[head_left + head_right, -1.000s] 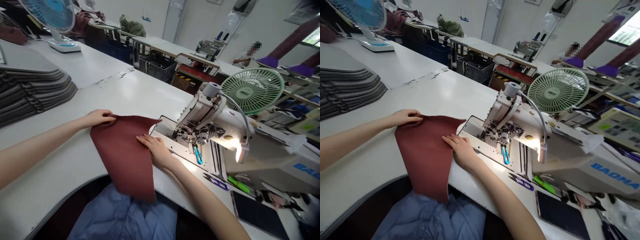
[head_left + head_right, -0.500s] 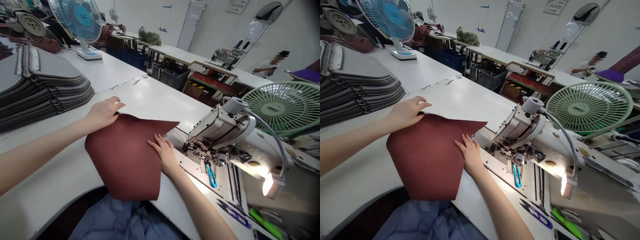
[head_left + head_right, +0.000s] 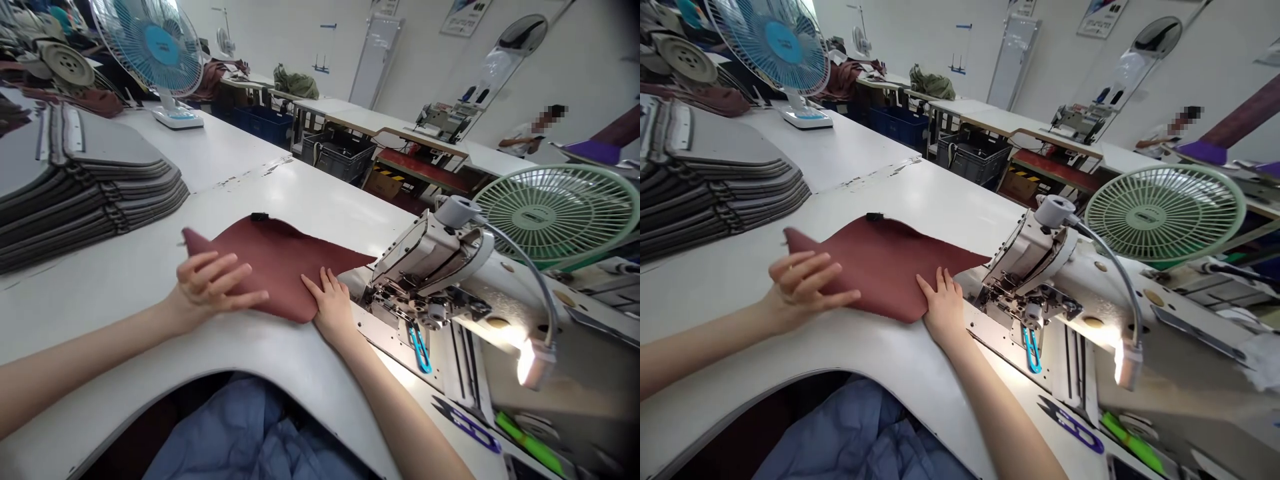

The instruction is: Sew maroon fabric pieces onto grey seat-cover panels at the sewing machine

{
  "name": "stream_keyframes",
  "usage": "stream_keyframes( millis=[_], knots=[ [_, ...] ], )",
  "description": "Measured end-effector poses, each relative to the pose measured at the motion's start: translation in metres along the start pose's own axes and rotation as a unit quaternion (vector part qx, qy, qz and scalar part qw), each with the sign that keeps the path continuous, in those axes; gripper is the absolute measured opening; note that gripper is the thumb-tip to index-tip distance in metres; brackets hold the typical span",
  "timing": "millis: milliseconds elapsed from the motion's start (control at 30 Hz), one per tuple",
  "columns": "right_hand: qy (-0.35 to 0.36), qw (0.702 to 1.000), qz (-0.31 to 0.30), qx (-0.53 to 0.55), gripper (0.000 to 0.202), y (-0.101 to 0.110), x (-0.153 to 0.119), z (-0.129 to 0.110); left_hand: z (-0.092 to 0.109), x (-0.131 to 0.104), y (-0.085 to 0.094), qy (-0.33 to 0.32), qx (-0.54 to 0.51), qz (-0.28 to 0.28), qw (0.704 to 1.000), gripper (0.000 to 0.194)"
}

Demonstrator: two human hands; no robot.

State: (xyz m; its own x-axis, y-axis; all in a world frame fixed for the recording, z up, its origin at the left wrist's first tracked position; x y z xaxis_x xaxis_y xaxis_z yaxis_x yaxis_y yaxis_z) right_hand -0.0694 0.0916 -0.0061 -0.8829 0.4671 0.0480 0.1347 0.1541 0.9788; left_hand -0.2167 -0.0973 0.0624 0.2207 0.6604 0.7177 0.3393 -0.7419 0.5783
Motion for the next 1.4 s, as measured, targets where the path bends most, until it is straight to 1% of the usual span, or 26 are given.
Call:
stream_keyframes(
  millis=[67, 133, 200, 267, 333, 400, 467, 567, 600, 633, 667, 767, 800, 833, 867, 933, 967, 1000, 1033, 1067, 1133, 1167, 1200, 1233, 1300, 1400],
  knots=[
    [-0.005, 1.000, -0.002, -0.003, 0.064, 0.001, -0.002, -0.001, -0.037, -0.004, -0.016, 0.082, 0.022, -0.020, 0.996, 0.042],
    [-0.009, 1.000, 0.001, -0.006, 0.063, 0.001, -0.004, -0.003, -0.057, -0.003, -0.020, 0.112, 0.001, -0.025, 0.993, 0.028],
    [-0.008, 1.000, 0.003, -0.013, 0.061, 0.001, -0.006, -0.004, -0.051, 0.008, -0.008, 0.049, -0.051, 0.014, 0.997, 0.023],
    [-0.007, 1.000, -0.001, -0.022, 0.061, -0.001, -0.007, -0.005, -0.033, 0.023, 0.012, -0.034, -0.115, 0.031, 0.992, 0.030],
    [-0.007, 1.000, -0.001, -0.028, 0.062, -0.002, -0.007, -0.005, -0.016, 0.035, 0.029, -0.082, -0.186, 0.000, 0.979, 0.032],
    [-0.007, 1.000, 0.005, -0.027, 0.060, -0.001, -0.006, -0.004, -0.002, 0.040, 0.039, -0.098, -0.281, -0.066, 0.953, 0.023],
    [-0.004, 1.000, 0.011, -0.020, 0.055, 0.000, -0.006, -0.001, 0.012, 0.033, 0.037, -0.085, -0.398, -0.174, 0.897, 0.014],
    [0.003, 1.000, 0.017, -0.010, 0.049, 0.000, -0.005, 0.002, 0.030, 0.000, 0.020, -0.010, -0.541, -0.398, 0.740, 0.021],
    [0.006, 1.000, 0.018, -0.009, 0.050, 0.000, -0.005, 0.003, 0.036, -0.011, 0.018, 0.007, -0.565, -0.456, 0.688, 0.019],
    [0.010, 1.000, 0.019, -0.008, 0.050, 0.000, -0.005, 0.003, 0.039, -0.019, 0.019, 0.020, -0.574, -0.494, 0.653, 0.013],
    [0.014, 1.000, 0.021, -0.007, 0.051, 0.000, -0.005, 0.002, 0.039, -0.024, 0.020, 0.033, -0.568, -0.515, 0.641, 0.006],
    [0.006, 0.999, 0.039, 0.010, 0.056, 0.007, -0.003, 0.002, 0.030, -0.024, 0.027, 0.077, -0.520, -0.513, 0.679, 0.016],
    [-0.003, 0.999, 0.051, 0.017, 0.059, 0.011, -0.001, 0.004, 0.031, -0.024, 0.031, 0.076, -0.522, -0.510, 0.680, 0.014],
    [-0.013, 0.998, 0.059, 0.022, 0.063, 0.014, 0.001, 0.005, 0.036, -0.024, 0.037, 0.063, -0.544, -0.512, 0.662, 0.013],
    [-0.018, 0.998, 0.058, 0.024, 0.065, 0.016, 0.003, 0.005, 0.042, -0.025, 0.043, 0.041, -0.578, -0.519, 0.628, 0.015],
    [-0.004, 0.999, 0.030, 0.013, 0.065, 0.015, 0.009, 0.003, 0.049, -0.027, 0.054, 0.006, -0.648, -0.540, 0.537, 0.025],
    [0.009, 1.000, 0.013, 0.004, 0.063, 0.013, 0.012, 0.002, 0.044, -0.025, 0.056, 0.010, -0.668, -0.545, 0.507, 0.030],
    [0.021, 1.000, 0.001, -0.006, 0.061, 0.011, 0.013, 0.001, 0.031, -0.021, 0.052, 0.030, -0.669, -0.545, 0.505, 0.035],
    [0.029, 1.000, -0.001, -0.013, 0.059, 0.010, 0.014, 0.001, 0.008, -0.016, 0.045, 0.068, -0.648, -0.536, 0.537, 0.040],
    [0.032, 0.999, 0.002, -0.016, 0.058, 0.009, 0.014, 0.001, -0.024, -0.008, 0.034, 0.117, -0.601, -0.513, 0.602, 0.042],
    [0.033, 0.999, 0.008, -0.013, 0.058, 0.006, 0.013, 0.004, -0.116, 0.009, 0.016, 0.228, -0.401, -0.417, 0.784, 0.044],
    [0.034, 0.999, 0.006, -0.010, 0.058, 0.004, 0.013, 0.006, -0.162, 0.015, 0.014, 0.260, -0.280, -0.363, 0.850, 0.048],
    [0.035, 0.999, 0.003, -0.005, 0.059, 0.001, 0.012, 0.007, -0.203, 0.017, 0.012, 0.278, -0.164, -0.321, 0.890, 0.050],
    [0.037, 0.999, 0.000, -0.001, 0.061, -0.001, 0.011, 0.007, -0.241, 0.014, 0.011, 0.306, -0.060, -0.279, 0.908, 0.050],
    [0.036, 0.999, 0.000, 0.007, 0.062, -0.003, 0.010, 0.009, -0.299, -0.007, -0.001, 0.367, 0.039, -0.261, 0.892, 0.050],
    [0.037, 0.999, -0.001, 0.014, 0.064, -0.003, 0.010, 0.009, -0.347, -0.039, -0.018, 0.424, 0.051, -0.276, 0.861, 0.059]
  ],
)
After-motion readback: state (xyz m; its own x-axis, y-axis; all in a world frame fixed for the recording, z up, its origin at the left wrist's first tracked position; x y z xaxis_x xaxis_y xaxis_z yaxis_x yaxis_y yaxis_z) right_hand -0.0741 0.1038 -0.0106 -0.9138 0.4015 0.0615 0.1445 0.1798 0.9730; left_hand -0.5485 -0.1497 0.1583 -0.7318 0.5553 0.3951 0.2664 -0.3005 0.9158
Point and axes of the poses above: each hand's wrist, its own x-axis towards the middle knuckle, its own y-axis out of the back of the hand, z = x × y, the point moved 8 cm from there along x, towards the middle knuckle, and after that the axes turned 7 degrees about x, right-handed, at the moved point
